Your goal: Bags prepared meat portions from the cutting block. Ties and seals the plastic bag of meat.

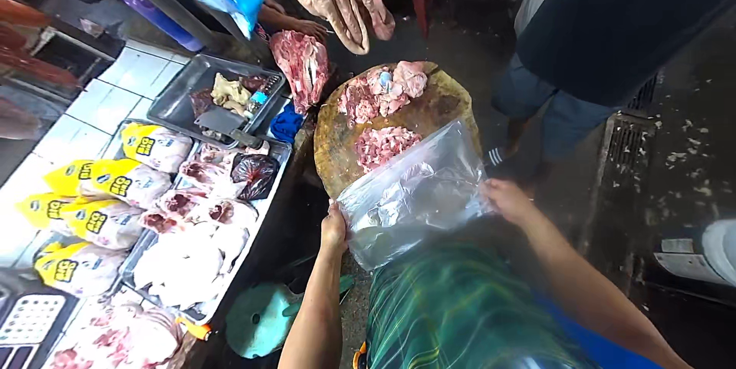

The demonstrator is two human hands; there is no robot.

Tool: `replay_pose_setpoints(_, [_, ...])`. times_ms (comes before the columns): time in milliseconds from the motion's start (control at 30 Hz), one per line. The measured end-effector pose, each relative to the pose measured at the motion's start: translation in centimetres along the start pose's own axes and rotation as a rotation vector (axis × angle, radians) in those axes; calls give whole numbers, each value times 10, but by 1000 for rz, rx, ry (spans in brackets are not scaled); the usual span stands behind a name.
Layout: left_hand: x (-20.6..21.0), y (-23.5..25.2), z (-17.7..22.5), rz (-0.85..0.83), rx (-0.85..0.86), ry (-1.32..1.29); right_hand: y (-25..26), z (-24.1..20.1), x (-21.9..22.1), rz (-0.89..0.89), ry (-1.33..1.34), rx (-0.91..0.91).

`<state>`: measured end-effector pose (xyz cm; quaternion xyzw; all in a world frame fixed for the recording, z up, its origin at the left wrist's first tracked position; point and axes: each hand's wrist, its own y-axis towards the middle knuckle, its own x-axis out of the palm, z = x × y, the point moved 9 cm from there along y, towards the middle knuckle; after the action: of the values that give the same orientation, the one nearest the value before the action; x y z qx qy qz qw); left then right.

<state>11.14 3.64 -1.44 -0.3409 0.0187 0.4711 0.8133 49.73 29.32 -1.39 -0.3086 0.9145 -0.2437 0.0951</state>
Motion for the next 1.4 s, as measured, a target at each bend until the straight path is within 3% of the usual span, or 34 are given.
replay_pose_setpoints(133, [-24, -6, 5, 202, 40, 434, 1, -14, -15, 137, -379, -28])
replay_pose_setpoints(167, [-30, -21, 20, 292, 115, 498, -1, -16, -14, 140, -450, -10])
replay_pose_setpoints(233, [-28, -59, 63, 422, 429, 505, -6, -19, -4, 90, -517, -1])
replay_pose_setpoints(267, [-14, -81, 85, 393, 570, 503, -9, -20, 5, 44, -513, -18])
replay_pose_setpoints(333, [39, -121, 107, 147, 685, 510, -18, -27, 34, -85, -469, -95])
replay_pose_setpoints(433, [146, -152, 79, -578, 384, 414, -33, -43, 91, -287, -439, -195])
replay_pose_setpoints(467, [170, -157, 66, -733, 271, 338, -37, -46, 103, -321, -477, -200])
replay_pose_setpoints(500, [180, -157, 56, -779, 174, 214, -38, -45, 106, -333, -506, -184])
replay_pose_setpoints(567, [175, -148, 51, -710, 20, -196, -31, -37, 89, -300, -380, -103])
replay_pose_setpoints(667, [156, -131, 52, -633, -145, -702, -13, -5, 33, -30, 299, 87])
replay_pose_setpoints(700, [155, -131, 53, -673, -160, -720, -8, 5, 19, 71, 536, 134])
replay_pose_setpoints(767, [163, -140, 48, -794, -105, -438, -8, 5, 7, 162, 775, 166])
replay_pose_setpoints(800, [169, -141, 40, -809, -63, -210, -14, -2, 7, 156, 791, 160])
replay_pose_setpoints(867, [174, -119, 25, -603, -36, 50, -26, -13, 16, 20, 631, 119])
replay_pose_setpoints(933, [170, -81, 27, -403, -115, -236, -41, -17, 24, -188, 221, 3])
replay_pose_setpoints(967, [173, -74, 39, -387, -174, -393, -48, -18, 23, -223, -22, -43])
replay_pose_setpoints(1033, [196, -102, 66, -594, -231, -459, -62, -10, -5, -42, -180, -33])
replay_pose_setpoints(1100, [220, -162, 76, -1040, -187, -244, -79, 5, -64, 374, 189, 16])
replay_pose_setpoints(1167, [242, -207, 55, -1408, -81, 241, -110, 5, -105, 751, 551, -18])
replay_pose_setpoints(1233, [264, -192, 39, -1355, -17, 525, -152, -19, -103, 1013, 329, -5])
replay_pose_setpoints(1300, [288, -155, 59, -1220, 69, 375, -195, -50, -72, 1181, -223, -70])
replay_pose_setpoints(1367, [297, -161, 118, -1221, 406, 389, -216, -46, -26, 1252, -447, -187])
replay_pose_setpoints(1400, [301, -177, 146, -1285, 716, 541, -214, -28, -6, 1216, -434, -123])
